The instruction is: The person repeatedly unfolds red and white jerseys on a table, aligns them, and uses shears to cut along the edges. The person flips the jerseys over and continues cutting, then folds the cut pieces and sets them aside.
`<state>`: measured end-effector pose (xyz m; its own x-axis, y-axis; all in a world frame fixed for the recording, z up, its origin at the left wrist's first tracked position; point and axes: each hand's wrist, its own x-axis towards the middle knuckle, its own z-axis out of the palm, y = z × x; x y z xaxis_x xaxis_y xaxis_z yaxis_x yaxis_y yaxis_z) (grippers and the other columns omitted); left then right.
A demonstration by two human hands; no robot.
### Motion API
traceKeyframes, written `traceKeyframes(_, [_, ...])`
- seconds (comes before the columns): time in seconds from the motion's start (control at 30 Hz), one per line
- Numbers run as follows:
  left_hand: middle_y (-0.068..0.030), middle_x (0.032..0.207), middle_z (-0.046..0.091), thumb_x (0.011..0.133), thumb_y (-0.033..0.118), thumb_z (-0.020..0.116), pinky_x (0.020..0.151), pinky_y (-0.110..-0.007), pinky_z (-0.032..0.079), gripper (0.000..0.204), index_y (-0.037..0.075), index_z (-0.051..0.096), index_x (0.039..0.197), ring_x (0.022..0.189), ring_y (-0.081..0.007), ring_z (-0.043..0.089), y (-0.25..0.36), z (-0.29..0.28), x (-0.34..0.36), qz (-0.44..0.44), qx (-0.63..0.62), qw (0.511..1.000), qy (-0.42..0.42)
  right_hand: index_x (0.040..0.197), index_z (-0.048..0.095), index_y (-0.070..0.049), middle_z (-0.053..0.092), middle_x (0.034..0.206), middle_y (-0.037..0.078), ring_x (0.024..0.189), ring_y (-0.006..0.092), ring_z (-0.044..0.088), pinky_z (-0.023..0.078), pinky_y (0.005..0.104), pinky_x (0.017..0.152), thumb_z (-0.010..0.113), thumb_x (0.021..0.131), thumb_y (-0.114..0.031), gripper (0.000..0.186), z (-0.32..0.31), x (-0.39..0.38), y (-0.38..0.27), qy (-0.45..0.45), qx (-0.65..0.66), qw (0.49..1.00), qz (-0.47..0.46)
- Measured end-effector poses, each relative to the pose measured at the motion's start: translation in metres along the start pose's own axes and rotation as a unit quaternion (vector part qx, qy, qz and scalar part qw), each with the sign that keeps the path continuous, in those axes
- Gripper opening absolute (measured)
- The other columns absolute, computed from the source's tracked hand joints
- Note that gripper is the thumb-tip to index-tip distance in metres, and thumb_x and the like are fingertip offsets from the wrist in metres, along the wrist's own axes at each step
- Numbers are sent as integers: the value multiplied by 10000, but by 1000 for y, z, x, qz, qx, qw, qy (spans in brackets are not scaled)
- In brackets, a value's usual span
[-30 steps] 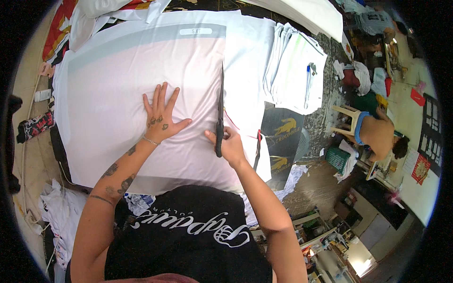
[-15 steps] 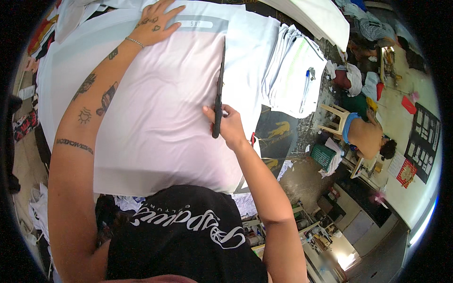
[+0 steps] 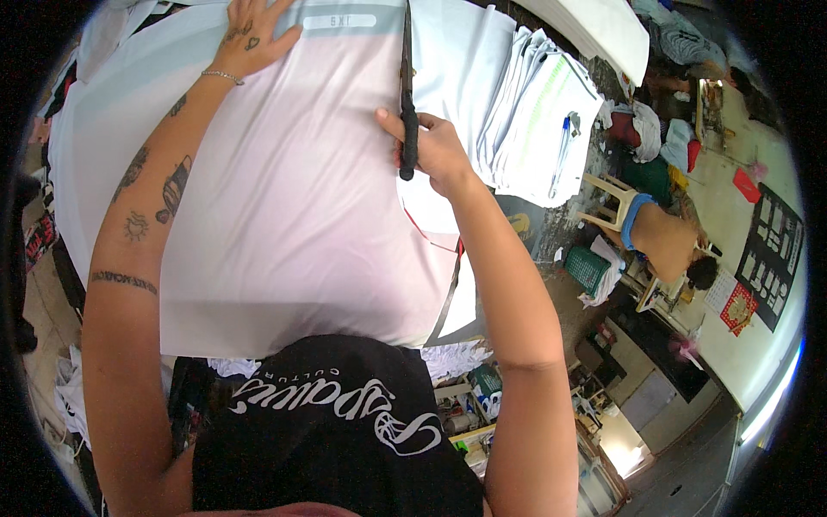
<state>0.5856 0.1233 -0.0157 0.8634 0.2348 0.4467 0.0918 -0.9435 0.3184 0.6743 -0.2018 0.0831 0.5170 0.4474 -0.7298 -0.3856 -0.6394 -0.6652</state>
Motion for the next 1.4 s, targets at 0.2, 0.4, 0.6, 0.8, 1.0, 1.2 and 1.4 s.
traceKeyframes(0.2, [-189, 1453, 486, 832, 253, 710, 1144, -566, 327, 567, 180, 616, 1387, 1397, -399, 412, -1, -13, 8, 1, -13, 993, -120, 962, 677, -93, 627, 706, -6, 622, 125, 633, 533, 264, 628, 840, 840, -603, 550, -12, 38, -38, -19, -33, 999, 10])
traceKeyframes(0.4, [-160, 1520, 514, 951, 190, 649, 1174, -488, 369, 526, 176, 577, 1472, 1407, -382, 474, 5, -49, -6, -29, 73, 995, -58, 1081, 696, 27, 743, 904, 215, 804, 341, 743, 565, 424, 723, 846, 865, -417, 517, -43, 29, 26, 173, -281, 928, -172])
traceKeyframes(0.6, [-115, 1189, 696, 1012, 150, 667, 1072, -390, 466, 237, 34, 721, 1212, 1197, -272, 622, 12, -185, -250, -373, 5, 927, 34, 1616, 357, -113, 703, 1154, 303, 984, 491, 698, 549, 548, 821, 718, 867, -96, 832, -100, -212, 309, 243, -385, 886, -92])
traceKeyframes(0.8, [-95, 1101, 721, 1013, 195, 704, 941, -334, 519, 254, -10, 705, 1162, 1050, -185, 647, 53, -293, -550, -637, 76, 733, 226, 1547, 431, -58, 703, 1211, 283, 1062, 485, 691, 543, 530, 882, 799, 899, -190, 757, -110, -377, 410, 321, -349, 880, -19])
traceKeyframes(1.0, [-88, 1145, 699, 951, 272, 713, 1032, -469, 449, 215, 98, 730, 1076, 1132, -302, 622, 94, -249, -568, -567, 244, 785, 58, 1491, 480, -23, 678, 1222, 298, 1116, 494, 655, 528, 509, 927, 804, 879, -150, 704, -25, -239, 338, 303, -280, 896, -162])
traceKeyframes(1.2, [-82, 1244, 648, 943, 253, 663, 1107, -549, 325, 164, 133, 726, 1035, 1225, -307, 558, 103, -276, -563, -450, 300, 841, 5, 1418, 485, -48, 704, 1009, 288, 934, 500, 671, 523, 567, 809, 702, 840, -51, 617, 21, -270, 330, 240, -316, 888, -231])
traceKeyframes(1.4, [-136, 1198, 668, 954, 119, 602, 1010, -502, 438, 161, 62, 699, 1069, 1192, -347, 582, 112, -302, -542, -492, 289, 821, 7, 1425, 509, -9, 754, 1150, 211, 1097, 315, 747, 567, 382, 907, 822, 900, -184, 635, 0, -428, 409, 47, -216, 974, -46])
